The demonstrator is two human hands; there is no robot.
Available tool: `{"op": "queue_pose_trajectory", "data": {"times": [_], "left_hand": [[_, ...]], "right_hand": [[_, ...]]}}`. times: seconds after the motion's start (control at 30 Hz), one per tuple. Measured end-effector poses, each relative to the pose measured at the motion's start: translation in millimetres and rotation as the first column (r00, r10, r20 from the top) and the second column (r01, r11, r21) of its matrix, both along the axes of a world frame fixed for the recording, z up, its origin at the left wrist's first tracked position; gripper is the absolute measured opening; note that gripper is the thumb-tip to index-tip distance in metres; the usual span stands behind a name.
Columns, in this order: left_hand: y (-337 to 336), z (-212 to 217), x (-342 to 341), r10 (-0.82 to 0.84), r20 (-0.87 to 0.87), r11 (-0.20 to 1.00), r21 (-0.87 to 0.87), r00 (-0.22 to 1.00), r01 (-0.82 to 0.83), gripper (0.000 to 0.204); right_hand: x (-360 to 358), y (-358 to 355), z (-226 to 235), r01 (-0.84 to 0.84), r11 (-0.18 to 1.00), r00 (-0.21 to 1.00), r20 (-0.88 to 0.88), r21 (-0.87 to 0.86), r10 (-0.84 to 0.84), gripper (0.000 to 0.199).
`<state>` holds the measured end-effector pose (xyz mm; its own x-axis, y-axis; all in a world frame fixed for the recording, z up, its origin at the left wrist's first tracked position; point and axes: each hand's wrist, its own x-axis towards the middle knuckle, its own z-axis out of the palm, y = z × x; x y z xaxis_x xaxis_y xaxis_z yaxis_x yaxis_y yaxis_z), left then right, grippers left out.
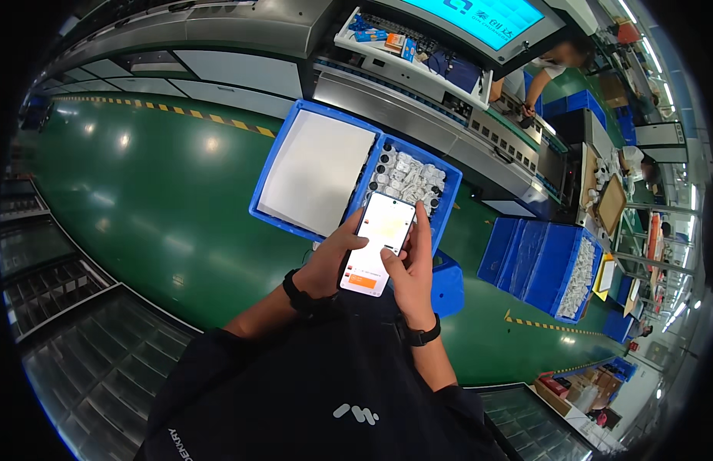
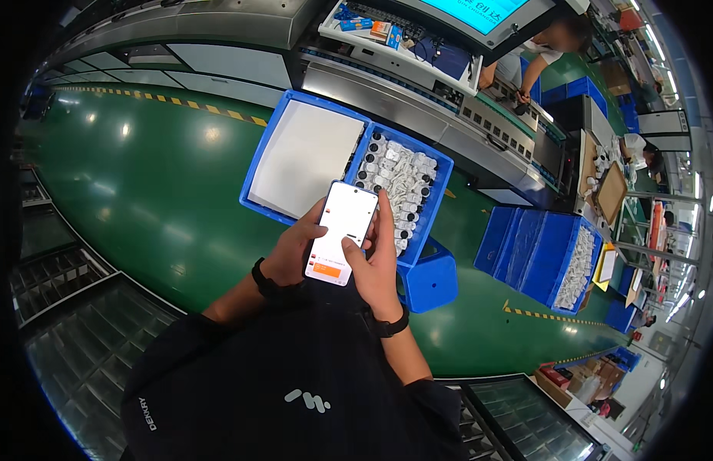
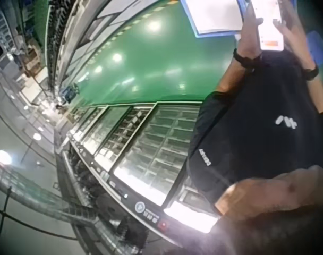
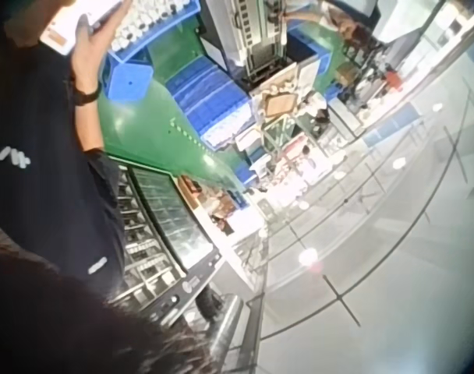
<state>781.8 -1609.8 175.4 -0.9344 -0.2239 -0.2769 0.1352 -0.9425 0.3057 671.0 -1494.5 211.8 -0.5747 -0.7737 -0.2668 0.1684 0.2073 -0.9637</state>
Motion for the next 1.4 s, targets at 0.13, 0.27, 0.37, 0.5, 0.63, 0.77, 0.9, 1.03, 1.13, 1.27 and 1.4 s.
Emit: {"op": "queue_pose_trajectory", "data": {"times": [0.13,0.27,0.37,0.5,0.63,0.77,0.9,1.03,1.13,1.27,1.4], "left_hand": [[3.3,-4.8,-0.4,0.021,0.006,0.999,-0.030,1.000,-0.021,0.078],[2.6,-5.7,-3.7,0.023,0.006,0.999,-0.023,1.000,-0.023,0.078],[-0.7,-8.3,-11.8,0.026,0.020,1.000,0.007,0.999,-0.027,0.078],[-2.8,-24.1,-25.3,0.038,0.004,0.999,0.018,0.999,-0.038,0.079],[-7.5,-58.8,-34.1,0.061,0.026,0.998,0.008,0.998,-0.061,0.078],[-14.1,-74.1,-22.6,-0.018,0.029,0.994,0.112,0.999,0.015,0.078],[-2.4,-96.6,-3.5,-0.020,0.146,0.979,0.203,0.989,-0.010,0.076],[4.5,-105.8,16.6,-0.037,0.178,0.971,0.238,0.983,-0.007,0.069],[7.4,-92.9,15.4,-0.019,0.321,0.982,0.185,0.947,-0.043,0.065],[17.5,-91.2,7.6,0.001,0.451,0.991,0.120,0.892,-0.062,0.063],[34.5,-88.6,5.3,0.060,0.496,0.981,0.131,0.866,-0.144,0.064]], "right_hand": [[2.9,-0.7,-3.8,0.047,0.999,0.999,0.013,-0.022,-0.047,0.089],[-0.6,-1.7,-4.8,0.052,0.998,0.999,0.015,-0.024,-0.052,0.089],[-9.3,-4.4,-3.4,0.029,1.000,1.000,-0.003,-0.003,-0.029,0.088],[-24.3,-4.1,-13.3,0.024,0.998,1.000,-0.004,0.050,-0.024,0.086],[-46.1,-4.6,-43.4,-0.015,0.996,0.996,0.086,0.088,0.007,0.079],[-88.7,-9.9,-69.4,-0.086,0.972,0.990,-0.094,0.219,0.109,0.068],[-154.3,-30.9,-111.5,-0.068,0.942,0.884,-0.419,0.329,0.210,0.064],[-249.2,-85.2,-180.6,-0.087,0.920,0.683,-0.649,0.382,0.335,0.067],[-318.4,-151.1,-217.0,-0.048,0.896,0.737,-0.590,0.441,0.329,0.065],[-415.5,-206.1,-262.4,-0.020,0.889,0.519,-0.755,0.457,0.401,0.060],[-458.6,-247.7,-270.6,-0.103,0.747,0.531,-0.599,0.657,0.599,0.054]]}}
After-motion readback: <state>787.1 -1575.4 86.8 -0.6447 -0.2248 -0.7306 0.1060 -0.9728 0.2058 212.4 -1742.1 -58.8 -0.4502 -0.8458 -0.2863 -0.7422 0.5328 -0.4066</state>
